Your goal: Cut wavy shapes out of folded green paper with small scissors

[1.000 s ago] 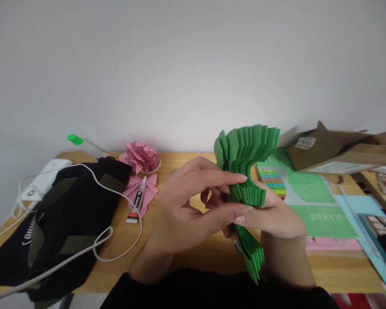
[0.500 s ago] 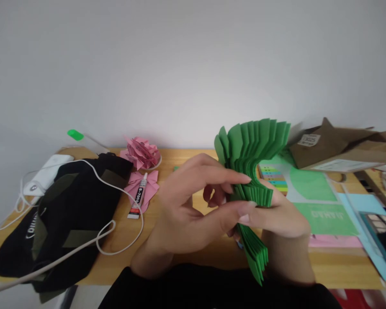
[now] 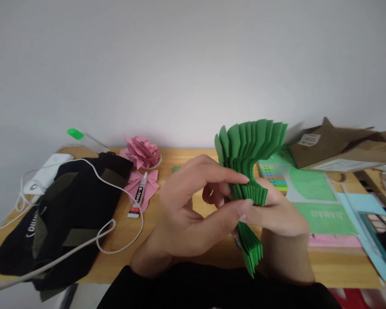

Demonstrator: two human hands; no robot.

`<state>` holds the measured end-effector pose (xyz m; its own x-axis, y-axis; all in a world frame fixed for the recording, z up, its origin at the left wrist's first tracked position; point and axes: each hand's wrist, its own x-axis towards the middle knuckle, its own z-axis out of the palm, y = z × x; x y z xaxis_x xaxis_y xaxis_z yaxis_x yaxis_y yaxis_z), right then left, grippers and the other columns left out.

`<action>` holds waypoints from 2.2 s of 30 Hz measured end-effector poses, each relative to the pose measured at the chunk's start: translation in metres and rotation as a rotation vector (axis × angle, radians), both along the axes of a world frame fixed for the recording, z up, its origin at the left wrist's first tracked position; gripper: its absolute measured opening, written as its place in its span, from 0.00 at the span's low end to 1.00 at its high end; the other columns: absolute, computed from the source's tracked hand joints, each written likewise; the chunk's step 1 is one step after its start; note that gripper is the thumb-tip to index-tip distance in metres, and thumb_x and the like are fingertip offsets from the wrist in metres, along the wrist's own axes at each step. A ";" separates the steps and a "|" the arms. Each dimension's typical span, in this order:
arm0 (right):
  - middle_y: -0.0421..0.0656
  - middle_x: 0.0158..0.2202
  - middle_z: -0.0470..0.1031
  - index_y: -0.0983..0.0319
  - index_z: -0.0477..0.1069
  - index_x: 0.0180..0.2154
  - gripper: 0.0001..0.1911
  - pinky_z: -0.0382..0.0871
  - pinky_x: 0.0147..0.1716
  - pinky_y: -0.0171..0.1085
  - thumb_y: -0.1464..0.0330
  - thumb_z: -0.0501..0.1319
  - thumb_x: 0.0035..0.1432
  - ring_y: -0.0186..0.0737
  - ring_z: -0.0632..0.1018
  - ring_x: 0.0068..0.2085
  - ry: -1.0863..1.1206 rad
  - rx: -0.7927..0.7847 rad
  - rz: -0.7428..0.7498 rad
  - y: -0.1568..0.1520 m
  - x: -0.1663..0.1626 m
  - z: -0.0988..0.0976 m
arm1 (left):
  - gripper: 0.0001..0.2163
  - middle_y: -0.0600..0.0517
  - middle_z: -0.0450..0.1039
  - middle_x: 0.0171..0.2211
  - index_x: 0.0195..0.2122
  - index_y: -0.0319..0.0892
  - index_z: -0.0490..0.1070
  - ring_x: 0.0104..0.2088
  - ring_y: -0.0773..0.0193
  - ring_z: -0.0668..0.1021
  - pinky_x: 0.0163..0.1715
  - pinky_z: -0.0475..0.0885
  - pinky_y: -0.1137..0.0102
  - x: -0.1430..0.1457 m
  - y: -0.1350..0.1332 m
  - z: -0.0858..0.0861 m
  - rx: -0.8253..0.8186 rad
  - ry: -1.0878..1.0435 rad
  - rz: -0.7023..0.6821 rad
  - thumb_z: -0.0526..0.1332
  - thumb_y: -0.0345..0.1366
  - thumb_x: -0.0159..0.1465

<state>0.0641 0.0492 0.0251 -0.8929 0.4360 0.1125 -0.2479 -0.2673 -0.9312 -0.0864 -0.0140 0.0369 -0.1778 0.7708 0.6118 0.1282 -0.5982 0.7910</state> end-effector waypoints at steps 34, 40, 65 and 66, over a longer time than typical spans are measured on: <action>0.38 0.24 0.64 0.61 0.69 0.30 0.13 0.65 0.24 0.33 0.59 0.61 0.61 0.34 0.67 0.26 -0.144 0.289 -0.184 0.001 -0.001 -0.002 | 0.14 0.56 0.67 0.26 0.42 0.45 0.75 0.25 0.71 0.70 0.23 0.67 0.73 0.000 0.002 -0.008 -0.027 -0.073 0.011 0.71 0.33 0.54; 0.37 0.23 0.65 0.61 0.66 0.28 0.10 0.60 0.24 0.33 0.66 0.59 0.62 0.34 0.68 0.25 -0.488 0.742 -0.344 0.010 0.013 -0.002 | 0.28 0.49 0.71 0.41 0.47 0.46 0.70 0.35 0.65 0.75 0.27 0.71 0.73 -0.017 0.030 -0.025 -0.212 -0.431 -0.016 0.69 0.54 0.50; 0.49 0.28 0.78 0.65 0.75 0.34 0.12 0.62 0.37 0.42 0.72 0.53 0.64 0.47 0.76 0.34 -0.770 1.374 -0.182 -0.094 0.031 -0.124 | 0.12 0.48 0.77 0.43 0.46 0.42 0.69 0.41 0.62 0.79 0.43 0.75 0.67 -0.024 -0.133 -0.158 -0.573 0.465 0.177 0.61 0.28 0.61; 0.49 0.28 0.77 0.65 0.75 0.34 0.12 0.61 0.37 0.41 0.72 0.53 0.64 0.46 0.76 0.33 -0.757 1.387 -0.201 -0.097 0.031 -0.127 | 0.12 0.47 0.77 0.43 0.46 0.42 0.69 0.42 0.62 0.79 0.43 0.75 0.66 -0.024 -0.136 -0.160 -0.572 0.471 0.176 0.61 0.28 0.61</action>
<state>0.0956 -0.0475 -0.1014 -0.8679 0.4899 0.0817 0.4394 0.8340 -0.3338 -0.1103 -0.1497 -0.1235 -0.1466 0.9749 0.1675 0.5842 -0.0513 0.8100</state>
